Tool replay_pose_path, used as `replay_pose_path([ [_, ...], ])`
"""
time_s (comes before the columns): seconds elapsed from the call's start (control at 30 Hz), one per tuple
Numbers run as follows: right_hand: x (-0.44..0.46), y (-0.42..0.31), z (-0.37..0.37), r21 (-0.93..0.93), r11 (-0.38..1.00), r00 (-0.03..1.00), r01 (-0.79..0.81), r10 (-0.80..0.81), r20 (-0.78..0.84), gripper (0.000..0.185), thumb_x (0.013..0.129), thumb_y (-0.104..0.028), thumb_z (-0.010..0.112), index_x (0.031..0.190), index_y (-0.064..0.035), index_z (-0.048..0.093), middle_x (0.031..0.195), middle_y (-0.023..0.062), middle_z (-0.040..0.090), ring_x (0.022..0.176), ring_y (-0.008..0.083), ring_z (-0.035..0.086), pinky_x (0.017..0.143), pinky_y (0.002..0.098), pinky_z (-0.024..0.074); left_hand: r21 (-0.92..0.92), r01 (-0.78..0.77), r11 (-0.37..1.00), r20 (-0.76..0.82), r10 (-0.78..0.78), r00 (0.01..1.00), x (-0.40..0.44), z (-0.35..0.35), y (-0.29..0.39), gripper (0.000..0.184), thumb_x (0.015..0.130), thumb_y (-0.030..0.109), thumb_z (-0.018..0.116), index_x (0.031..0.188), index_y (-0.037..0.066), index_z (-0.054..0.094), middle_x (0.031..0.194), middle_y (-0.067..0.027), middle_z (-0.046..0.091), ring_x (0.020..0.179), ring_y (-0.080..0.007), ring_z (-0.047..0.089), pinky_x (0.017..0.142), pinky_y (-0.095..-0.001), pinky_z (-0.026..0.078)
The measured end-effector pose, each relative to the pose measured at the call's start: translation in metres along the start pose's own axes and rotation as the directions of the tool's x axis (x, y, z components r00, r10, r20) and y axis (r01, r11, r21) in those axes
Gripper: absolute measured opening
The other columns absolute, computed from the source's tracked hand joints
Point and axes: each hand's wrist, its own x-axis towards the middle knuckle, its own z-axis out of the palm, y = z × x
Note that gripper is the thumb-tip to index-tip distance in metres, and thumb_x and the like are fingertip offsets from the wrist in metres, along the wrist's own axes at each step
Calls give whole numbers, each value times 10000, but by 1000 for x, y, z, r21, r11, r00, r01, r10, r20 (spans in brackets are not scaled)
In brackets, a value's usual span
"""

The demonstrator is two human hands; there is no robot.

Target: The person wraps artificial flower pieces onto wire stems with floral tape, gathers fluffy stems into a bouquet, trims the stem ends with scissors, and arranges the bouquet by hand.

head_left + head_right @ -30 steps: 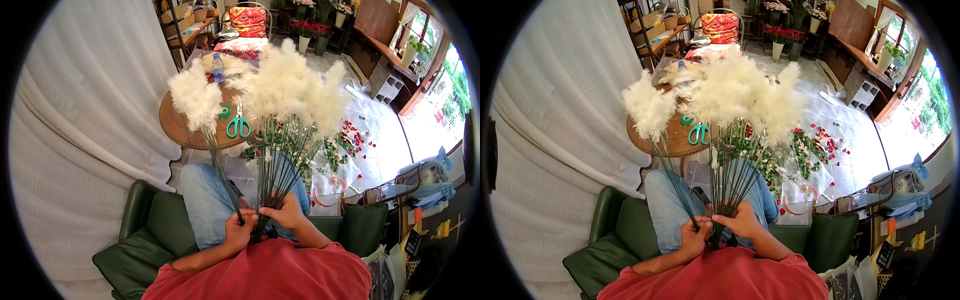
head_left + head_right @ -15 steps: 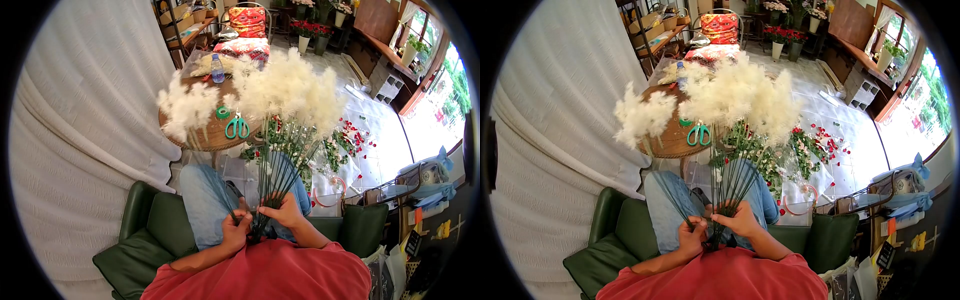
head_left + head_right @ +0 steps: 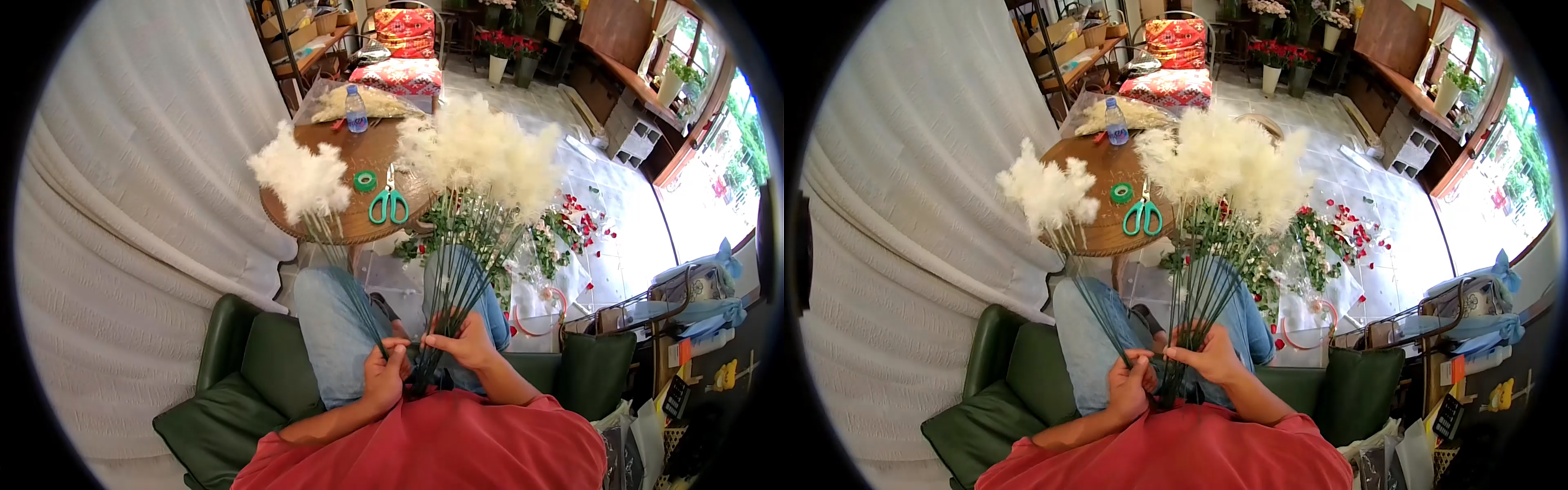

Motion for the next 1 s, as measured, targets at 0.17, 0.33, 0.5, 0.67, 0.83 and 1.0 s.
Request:
replay_pose_path([
  [0.17, -2, -12, 10, -24, 1000, 999, -10, 11, 36, 245, 833, -13, 731, 1042, 31, 609, 875, 46, 662, 799, 120, 640, 736, 271, 524, 91, 21, 996, 13, -23, 1000, -2, 10, 6, 96, 972, 56, 561, 1066, 36, 557, 636, -6, 462, 492, -67, 379, 434, -252, 302],
  [0.33, -4, -9, 10, -52, 999, 1000, 5, -4, 14, 230, 826, -9, 741, 1025, 30, 633, 899, 50, 667, 819, 111, 640, 735, 262, 528, 139, -90, 986, 52, 84, 995, 0, 1, -7, 85, 924, -2, 617, 999, 30, 591, 728, -18, 551, 517, -47, 425, 437, -229, 317],
  [0.5, -4, -13, 12, -101, 995, 1000, -13, 11, -22, 221, 809, -3, 757, 996, 28, 644, 899, 50, 679, 820, 104, 641, 729, 257, 532, 158, -193, 968, 77, 183, 980, 0, -3, -10, 73, 899, -22, 631, 941, 26, 597, 827, -43, 593, 528, -55, 450, 444, -229, 349],
  [0.67, -3, -8, 12, -106, 994, 999, -38, 34, -38, 209, 803, -4, 763, 975, 26, 647, 877, 47, 684, 808, 98, 642, 720, 256, 535, 137, -97, 986, -15, 100, 995, -5, -10, -9, 67, 888, -31, 597, 917, 24, 573, 835, -77, 599, 530, -78, 474, 438, -238, 365],
  [0.83, -2, -4, 12, 53, 998, 994, -45, 50, -93, 145, 810, -3, 753, 898, 26, 640, 854, 70, 682, 773, 137, 658, 694, 286, 540, 81, 20, 996, -160, -7, 987, -4, -3, 3, 33, 913, 11, 592, 935, 33, 582, 817, -72, 597, 475, -73, 427, 411, -245, 333],
  [1.0, -3, -4, 9, 70, 997, 997, -15, 20, -75, 165, 811, 1, 748, 922, 32, 630, 829, 83, 678, 750, 155, 661, 688, 301, 545, -28, 39, 999, -237, -45, 971, -3, -6, 6, 25, 941, 64, 585, 944, 39, 591, 760, -47, 575, 430, -69, 370, 389, -252, 299],
])
